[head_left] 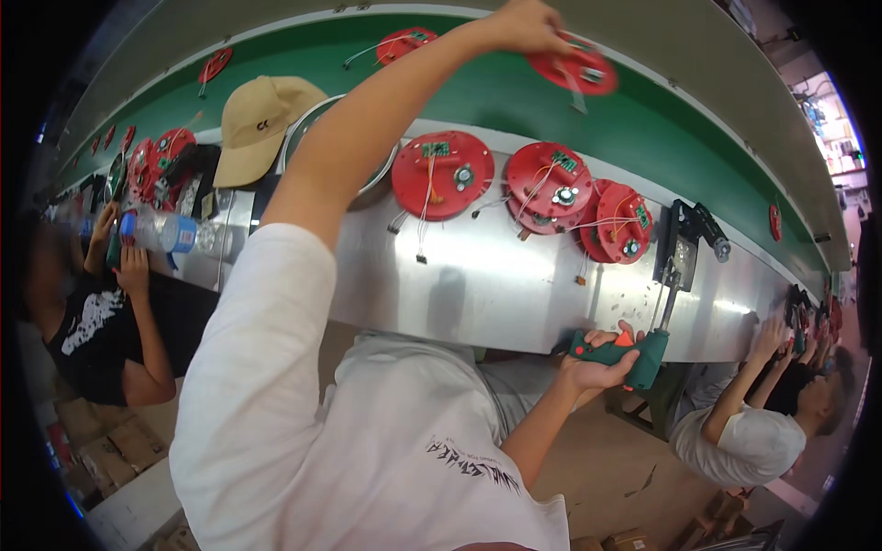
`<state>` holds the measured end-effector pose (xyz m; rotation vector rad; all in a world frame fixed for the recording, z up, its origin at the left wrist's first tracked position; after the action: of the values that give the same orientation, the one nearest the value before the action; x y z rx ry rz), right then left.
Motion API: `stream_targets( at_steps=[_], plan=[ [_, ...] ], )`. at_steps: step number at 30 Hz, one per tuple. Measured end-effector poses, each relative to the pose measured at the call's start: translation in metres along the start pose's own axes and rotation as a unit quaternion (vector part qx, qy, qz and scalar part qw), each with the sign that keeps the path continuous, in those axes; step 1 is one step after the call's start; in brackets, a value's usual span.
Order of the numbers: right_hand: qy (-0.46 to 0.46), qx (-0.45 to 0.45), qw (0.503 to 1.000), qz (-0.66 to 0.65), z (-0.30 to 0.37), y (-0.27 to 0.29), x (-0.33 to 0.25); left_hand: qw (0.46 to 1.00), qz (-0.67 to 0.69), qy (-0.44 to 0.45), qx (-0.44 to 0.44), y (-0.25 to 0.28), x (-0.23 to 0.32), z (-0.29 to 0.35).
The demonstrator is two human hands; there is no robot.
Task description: Soldering components and wires onto circular red circuit boards at an industrial workbench.
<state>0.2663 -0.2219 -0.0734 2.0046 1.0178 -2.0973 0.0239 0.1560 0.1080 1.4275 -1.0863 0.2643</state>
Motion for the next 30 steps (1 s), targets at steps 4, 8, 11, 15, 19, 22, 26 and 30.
stream_targets(
  at_steps=[4, 8, 11, 15, 19, 22, 26, 30],
  plan=[
    [-0.024, -0.020, 0.999, -0.014, 0.003, -0.006, -0.001, 0.955, 0.055, -0.257, -0.140, -0.034, 0.091, 0.144],
    [-0.046, -0.037, 0.998, 0.009, 0.004, -0.011, 0.002, 0.952, -0.002, -0.169, -0.254, -0.109, 0.052, 0.251],
    [-0.053, -0.060, 0.997, 0.010, 0.002, -0.011, 0.005, 0.952, -0.125, -0.275, -0.045, -0.085, 0.046, 0.279],
    [-0.056, -0.081, 0.995, 0.023, 0.000, -0.005, 0.004, 0.982, -0.094, -0.101, 0.131, 0.005, -0.021, 0.285],
    [-0.039, -0.094, 0.995, 0.024, 0.000, -0.007, 0.002, 0.929, -0.334, 0.114, 0.113, 0.054, -0.128, 0.285],
    [-0.175, -0.274, 0.922, -0.210, -0.009, -0.010, 0.017, 0.931, -0.307, 0.169, 0.098, 0.046, -0.148, 0.278],
    [-0.231, -0.310, 0.823, -0.416, 0.000, -0.023, -0.016, 0.933, -0.327, 0.129, 0.074, 0.058, -0.153, 0.274],
    [-0.200, -0.319, 0.853, -0.361, 0.005, -0.015, -0.036, 0.961, -0.239, 0.027, 0.135, 0.069, -0.141, 0.277]
  ],
)
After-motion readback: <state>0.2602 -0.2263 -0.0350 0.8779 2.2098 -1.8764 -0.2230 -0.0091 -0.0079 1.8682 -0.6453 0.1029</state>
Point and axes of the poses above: each hand's wrist, its own z-axis away from the middle knuckle, its own y-axis out of the back of the hand, x = y × z, the point moved 8 cm from there along -z, towards the middle knuckle, and after that the axes turned 6 degrees about z, right-handed, at the moved point
